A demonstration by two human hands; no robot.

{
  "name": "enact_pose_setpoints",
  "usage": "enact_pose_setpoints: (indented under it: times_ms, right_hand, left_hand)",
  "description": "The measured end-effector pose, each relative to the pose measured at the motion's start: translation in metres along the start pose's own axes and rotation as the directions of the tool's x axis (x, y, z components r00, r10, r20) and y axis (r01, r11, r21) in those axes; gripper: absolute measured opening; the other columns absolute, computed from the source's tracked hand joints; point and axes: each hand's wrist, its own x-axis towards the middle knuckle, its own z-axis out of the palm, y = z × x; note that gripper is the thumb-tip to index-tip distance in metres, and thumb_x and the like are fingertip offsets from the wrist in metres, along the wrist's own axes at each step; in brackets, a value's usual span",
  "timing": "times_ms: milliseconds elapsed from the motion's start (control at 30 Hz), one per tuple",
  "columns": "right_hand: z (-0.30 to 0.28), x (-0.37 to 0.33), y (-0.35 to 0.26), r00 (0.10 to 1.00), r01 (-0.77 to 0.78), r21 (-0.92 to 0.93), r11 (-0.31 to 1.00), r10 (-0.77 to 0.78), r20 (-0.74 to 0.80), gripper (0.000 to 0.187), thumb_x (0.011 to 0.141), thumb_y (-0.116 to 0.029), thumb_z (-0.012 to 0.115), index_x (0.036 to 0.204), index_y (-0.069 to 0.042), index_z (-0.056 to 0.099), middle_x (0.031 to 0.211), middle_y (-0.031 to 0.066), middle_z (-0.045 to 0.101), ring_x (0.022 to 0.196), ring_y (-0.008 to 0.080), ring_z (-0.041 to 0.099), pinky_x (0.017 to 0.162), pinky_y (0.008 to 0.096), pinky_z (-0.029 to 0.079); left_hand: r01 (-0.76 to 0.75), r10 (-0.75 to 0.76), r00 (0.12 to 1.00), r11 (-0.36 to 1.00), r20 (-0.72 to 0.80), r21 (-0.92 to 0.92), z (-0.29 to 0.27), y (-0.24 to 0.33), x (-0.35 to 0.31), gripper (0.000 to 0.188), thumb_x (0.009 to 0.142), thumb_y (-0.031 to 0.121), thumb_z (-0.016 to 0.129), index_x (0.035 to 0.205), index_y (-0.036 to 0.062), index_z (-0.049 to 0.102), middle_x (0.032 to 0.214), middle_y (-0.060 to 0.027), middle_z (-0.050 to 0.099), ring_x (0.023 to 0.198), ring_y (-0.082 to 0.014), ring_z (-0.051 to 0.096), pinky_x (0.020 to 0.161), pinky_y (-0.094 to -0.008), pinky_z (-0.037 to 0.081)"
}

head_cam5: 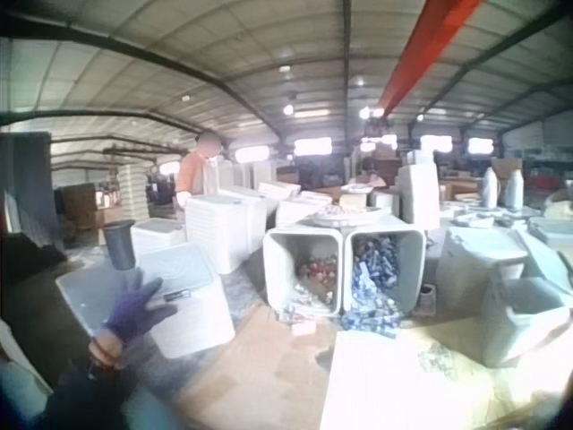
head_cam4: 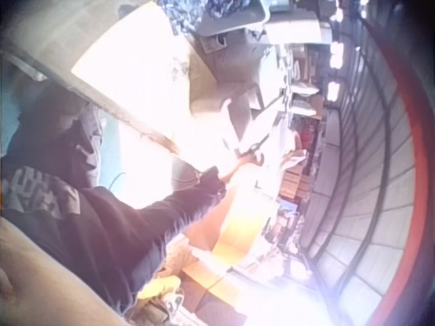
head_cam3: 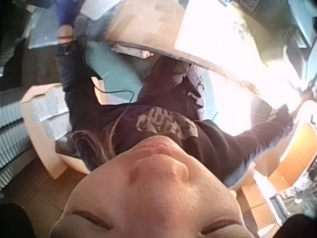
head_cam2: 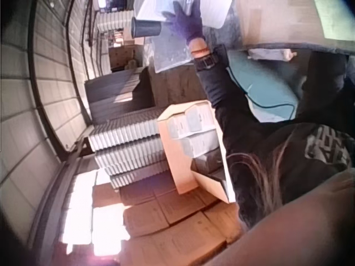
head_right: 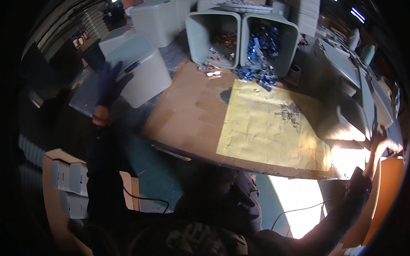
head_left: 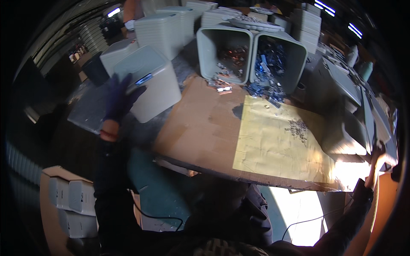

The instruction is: The person assembles gray plastic containers by hand, inserting small metal fasteners into the lid and base, then closing and stacking the finished units. The person repeats this process for multiple containers, placing completed units into a cardboard box.

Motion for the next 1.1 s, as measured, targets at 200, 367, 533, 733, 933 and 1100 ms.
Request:
enact_pose_setpoints:
  times_ms: [200,367,533,733,933,1100]
  right_hand:
    - [0.092,-0.140,-0.264,0.838,0.379,0.441,0.814,-0.504,0.210,0.028,0.093,-0.003,0.069,0.121,0.000,0.067,0.112,0.0123,0.074,0.092,0.0219,0.072,0.081,0.0344,0.058]
    - [0.151,-0.265,-0.395,0.323,-0.197,0.710,0.676,-0.639,0.698,0.035,0.094,0.002,0.067,0.129,0.001,0.064,0.122,0.0129,0.071,0.103,0.0209,0.070,0.089,0.0318,0.058]
    - [0.193,-0.223,-0.380,0.421,0.335,0.463,0.820,-0.570,0.705,0.035,0.087,-0.005,0.074,0.122,-0.007,0.070,0.111,0.0116,0.074,0.095,0.0259,0.071,0.085,0.0350,0.057]
    - [0.246,-0.202,-0.348,0.281,0.531,0.487,0.693,-0.686,0.671,0.017,0.076,-0.009,0.076,0.089,-0.002,0.069,0.095,0.0147,0.070,0.087,0.0363,0.067,0.079,0.0434,0.053]
    - [0.246,-0.186,-0.364,0.252,0.577,0.402,0.711,-0.623,0.740,0.012,0.078,-0.007,0.072,0.087,0.001,0.068,0.081,0.0150,0.070,0.080,0.0335,0.069,0.075,0.0408,0.055]
    - [0.231,-0.185,-0.394,0.421,0.411,0.402,0.818,-0.562,0.712,0.015,0.082,-0.005,0.072,0.096,0.001,0.071,0.084,0.0129,0.073,0.076,0.0218,0.072,0.071,0.0333,0.056]
  left_hand:
    - [-0.014,0.287,0.953,0.367,0.099,-0.930,-0.039,0.150,-0.014,0.094,0.082,0.013,0.084,0.158,0.0015,0.030,0.155,-0.0179,0.044,0.142,-0.0296,0.044,0.117,-0.0414,0.035]
    - [0.274,0.752,0.619,0.063,0.226,-0.960,-0.041,0.257,-0.029,0.073,0.088,0.022,0.079,0.150,0.0030,0.045,0.160,-0.0207,0.036,0.148,-0.0323,0.036,0.121,-0.0388,0.030]
    - [0.479,0.323,0.833,-0.015,0.450,-0.877,-0.030,0.267,-0.050,0.029,0.095,0.013,0.074,0.118,-0.0028,0.070,0.113,-0.0091,0.073,0.097,-0.0147,0.068,0.083,-0.0300,0.054]
    - [0.332,0.035,0.938,0.180,0.344,-0.926,0.018,0.266,-0.060,0.029,0.095,0.020,0.074,0.110,-0.0046,0.071,0.093,-0.0102,0.077,0.085,-0.0143,0.071,0.076,-0.0291,0.053]
    - [0.373,0.038,0.924,0.123,0.380,-0.920,0.033,0.268,-0.063,0.028,0.097,0.021,0.070,0.109,-0.0053,0.070,0.091,-0.0097,0.076,0.083,-0.0155,0.069,0.076,-0.0310,0.053]
    - [0.442,0.138,0.889,-0.006,0.437,-0.897,0.026,0.263,-0.064,0.031,0.096,0.019,0.070,0.117,-0.0038,0.066,0.102,-0.0065,0.072,0.094,-0.0107,0.063,0.084,-0.0285,0.049]
